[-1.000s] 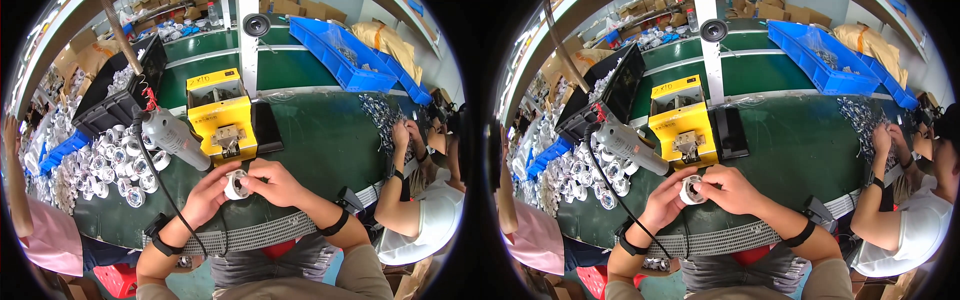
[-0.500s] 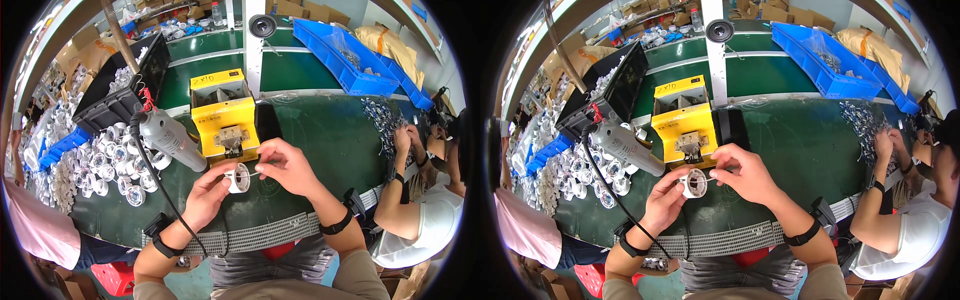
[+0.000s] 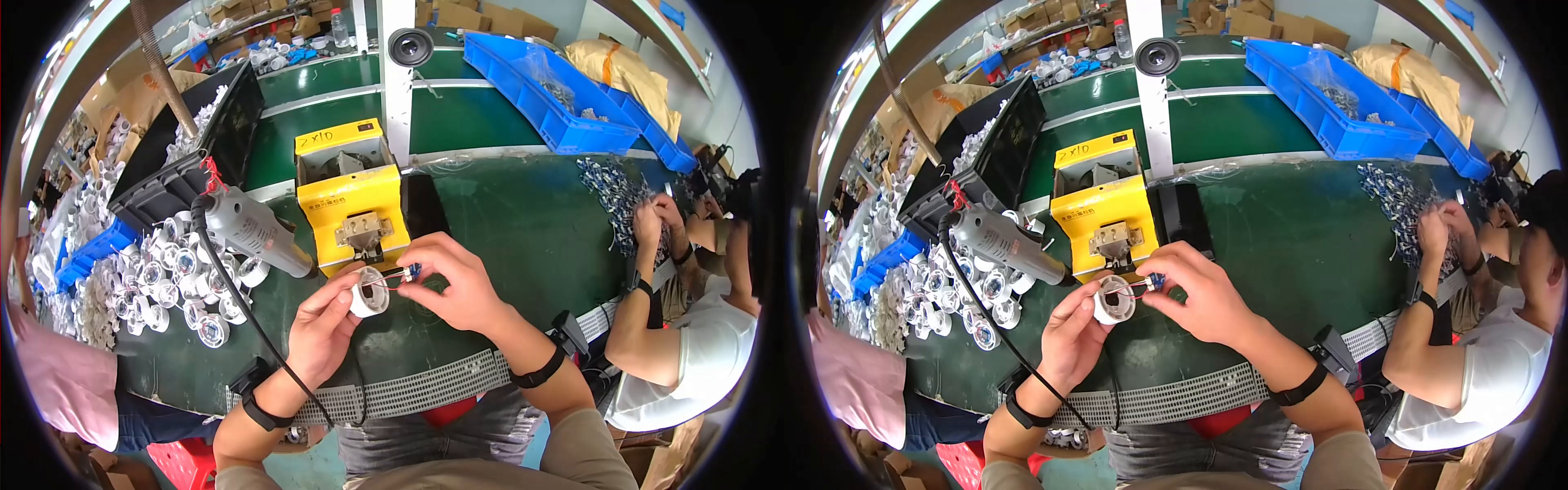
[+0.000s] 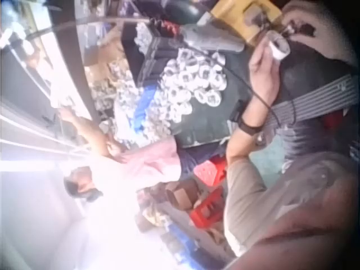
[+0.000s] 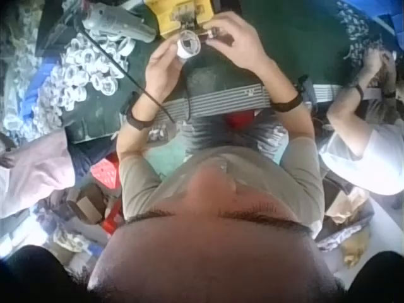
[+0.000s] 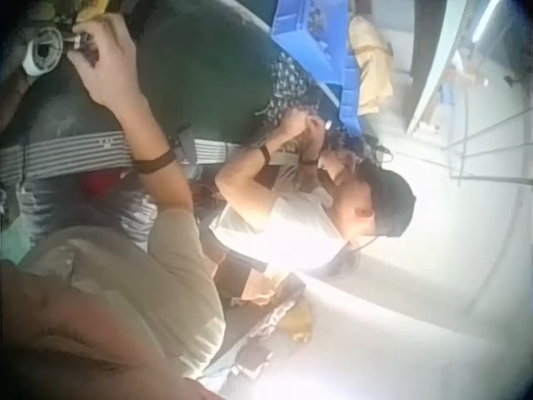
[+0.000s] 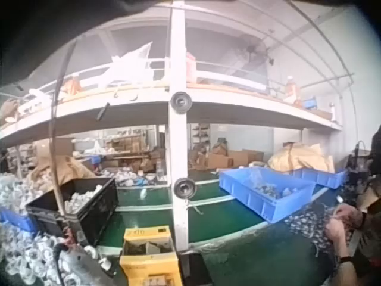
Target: The person picks up a camera housing, inserts a circuit board by hand, and secures it using a power screwdriver before placing the assembled unit on the workbench.
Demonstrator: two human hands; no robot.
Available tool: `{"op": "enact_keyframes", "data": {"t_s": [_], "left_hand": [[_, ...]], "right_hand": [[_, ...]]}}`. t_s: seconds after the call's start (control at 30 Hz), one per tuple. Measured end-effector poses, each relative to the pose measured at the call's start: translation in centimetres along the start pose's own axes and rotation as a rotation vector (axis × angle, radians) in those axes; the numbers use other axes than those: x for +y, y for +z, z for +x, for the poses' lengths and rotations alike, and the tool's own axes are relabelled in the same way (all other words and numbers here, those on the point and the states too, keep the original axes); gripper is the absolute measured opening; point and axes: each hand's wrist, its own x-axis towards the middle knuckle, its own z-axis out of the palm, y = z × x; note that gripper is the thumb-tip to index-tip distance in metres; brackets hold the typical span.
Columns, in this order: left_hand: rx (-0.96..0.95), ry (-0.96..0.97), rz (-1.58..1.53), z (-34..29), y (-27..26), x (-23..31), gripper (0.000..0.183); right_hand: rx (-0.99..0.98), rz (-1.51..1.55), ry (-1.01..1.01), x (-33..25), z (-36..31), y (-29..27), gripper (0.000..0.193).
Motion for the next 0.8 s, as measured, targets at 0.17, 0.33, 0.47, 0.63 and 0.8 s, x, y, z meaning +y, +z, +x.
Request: {"op": "enact_keyframes", "data": {"t_s": [0.17, 0.33, 0.47, 0.63, 0.8], "left_hand": [[-0.034, 0.048, -0.014, -0.1, -0.1, 0.0, 0.026], [-0.101, 0.056, 0.076, -0.4, 0.9, 0.4, 0.055], [-0.144, 0.016, 0.109, -0.4, 1.1, 0.6, 0.055], [-0.237, -0.002, 0.046, -0.5, 1.4, 0.4, 0.053], [-0.288, -0.001, 0.024, -0.3, 1.5, 0.3, 0.053]], "right_hand": [[0.061, -0.146, -0.233, 0.5, 0.3, -0.4, 0.030], [-0.134, 0.461, 0.322, -1.0, -0.6, 0.7, 0.027], [-0.056, 0.659, 0.367, -0.8, -1.0, 1.5, 0.020], [0.054, 0.601, 0.219, -1.4, -1.0, 2.4, 0.018], [-0.018, 0.316, 0.155, -1.2, -1.1, 1.8, 0.021]]}}
